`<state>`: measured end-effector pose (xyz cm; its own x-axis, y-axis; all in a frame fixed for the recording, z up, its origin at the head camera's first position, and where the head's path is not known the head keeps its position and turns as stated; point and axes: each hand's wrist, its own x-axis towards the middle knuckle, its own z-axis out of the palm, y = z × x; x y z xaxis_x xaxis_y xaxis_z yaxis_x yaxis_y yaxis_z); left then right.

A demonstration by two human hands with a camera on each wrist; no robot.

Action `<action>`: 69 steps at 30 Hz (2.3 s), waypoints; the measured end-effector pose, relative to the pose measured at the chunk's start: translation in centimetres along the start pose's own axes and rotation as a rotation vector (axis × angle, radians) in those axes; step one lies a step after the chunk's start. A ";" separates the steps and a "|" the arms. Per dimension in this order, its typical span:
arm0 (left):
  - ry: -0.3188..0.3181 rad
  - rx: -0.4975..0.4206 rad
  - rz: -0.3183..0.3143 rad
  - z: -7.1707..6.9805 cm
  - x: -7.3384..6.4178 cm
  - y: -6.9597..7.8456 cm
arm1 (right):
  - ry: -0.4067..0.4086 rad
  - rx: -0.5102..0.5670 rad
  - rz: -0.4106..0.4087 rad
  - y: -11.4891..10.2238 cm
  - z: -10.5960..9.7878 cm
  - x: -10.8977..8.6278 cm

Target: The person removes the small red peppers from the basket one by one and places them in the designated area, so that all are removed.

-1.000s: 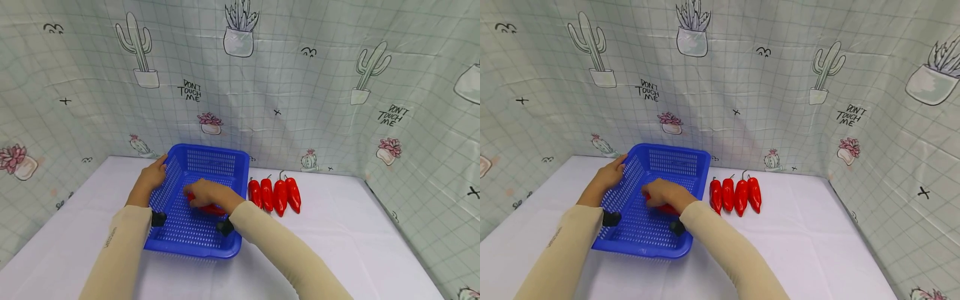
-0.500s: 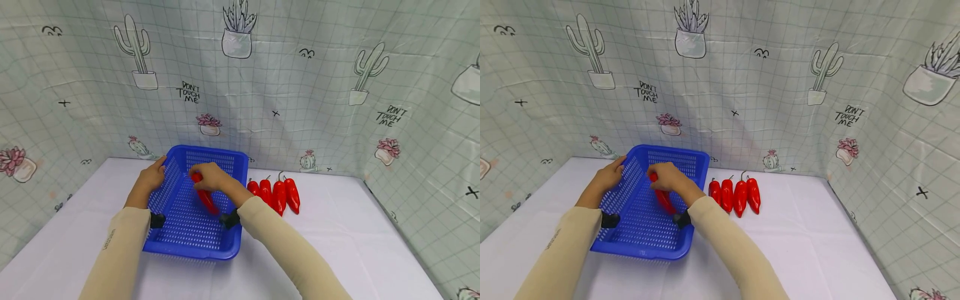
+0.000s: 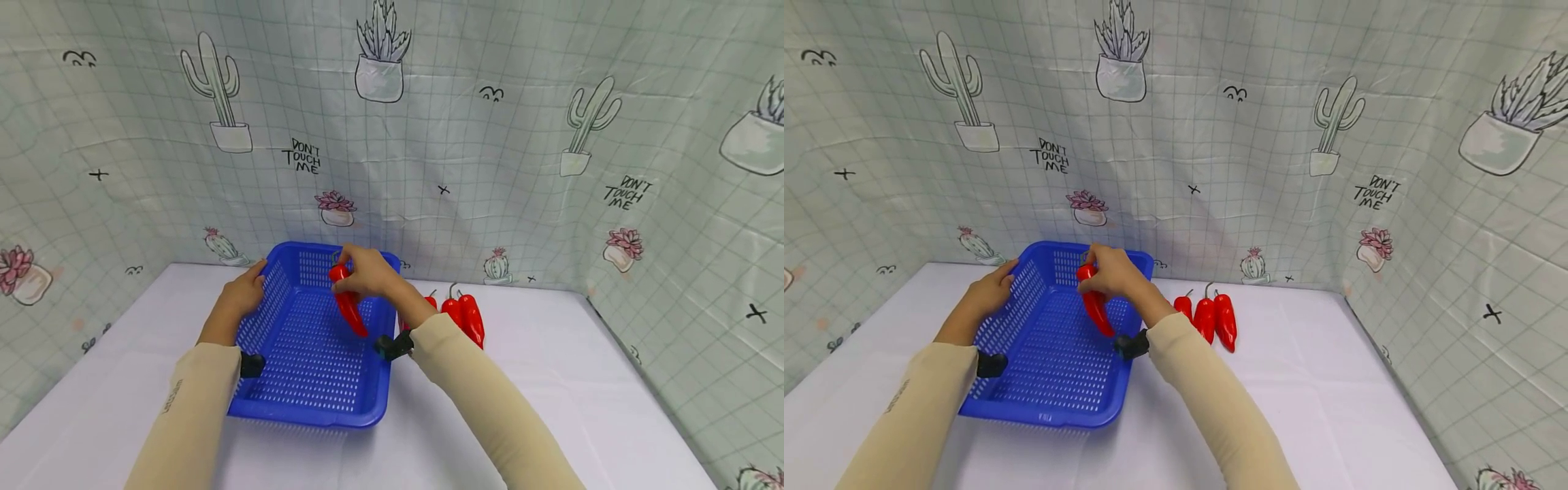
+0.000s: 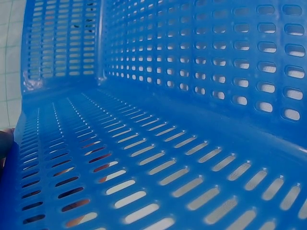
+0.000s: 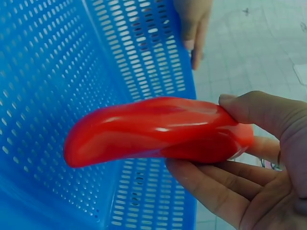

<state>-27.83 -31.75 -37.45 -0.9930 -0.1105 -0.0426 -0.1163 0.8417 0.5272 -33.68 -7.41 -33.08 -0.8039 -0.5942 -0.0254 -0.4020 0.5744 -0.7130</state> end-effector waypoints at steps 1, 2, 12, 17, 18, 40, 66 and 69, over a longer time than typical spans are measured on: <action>0.000 0.001 0.001 0.0 0.0 0.0 | 0.009 0.017 0.006 0.1 -0.2 0.0; -0.001 0.001 0.001 0.0 0.0 0.0 | 0.019 0.034 0.014 0.2 -0.3 -0.1; -0.002 -0.001 -0.003 0.0 0.0 0.0 | 0.070 0.231 0.079 1.9 -3.2 -0.4; -0.009 0.008 -0.010 0.0 -0.1 0.0 | 0.109 0.293 0.053 2.6 -5.0 -1.1; -0.006 0.012 -0.010 0.0 -0.1 0.0 | 0.118 0.292 0.049 2.7 -5.3 -1.3; 0.000 0.013 -0.016 0.0 0.0 -0.1 | 0.247 0.358 0.097 7.8 -9.6 -5.1; 0.009 0.016 -0.004 0.3 0.1 -0.1 | 0.275 0.311 0.229 15.1 -11.2 -9.1; 0.003 0.014 -0.009 0.2 0.1 0.0 | 0.278 0.311 0.231 15.7 -11.1 -9.2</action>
<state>-27.89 -31.66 -37.67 -0.9919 -0.1194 -0.0444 -0.1251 0.8480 0.5150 -37.41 13.31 -36.27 -0.9607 -0.2731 -0.0496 -0.0827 0.4524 -0.8880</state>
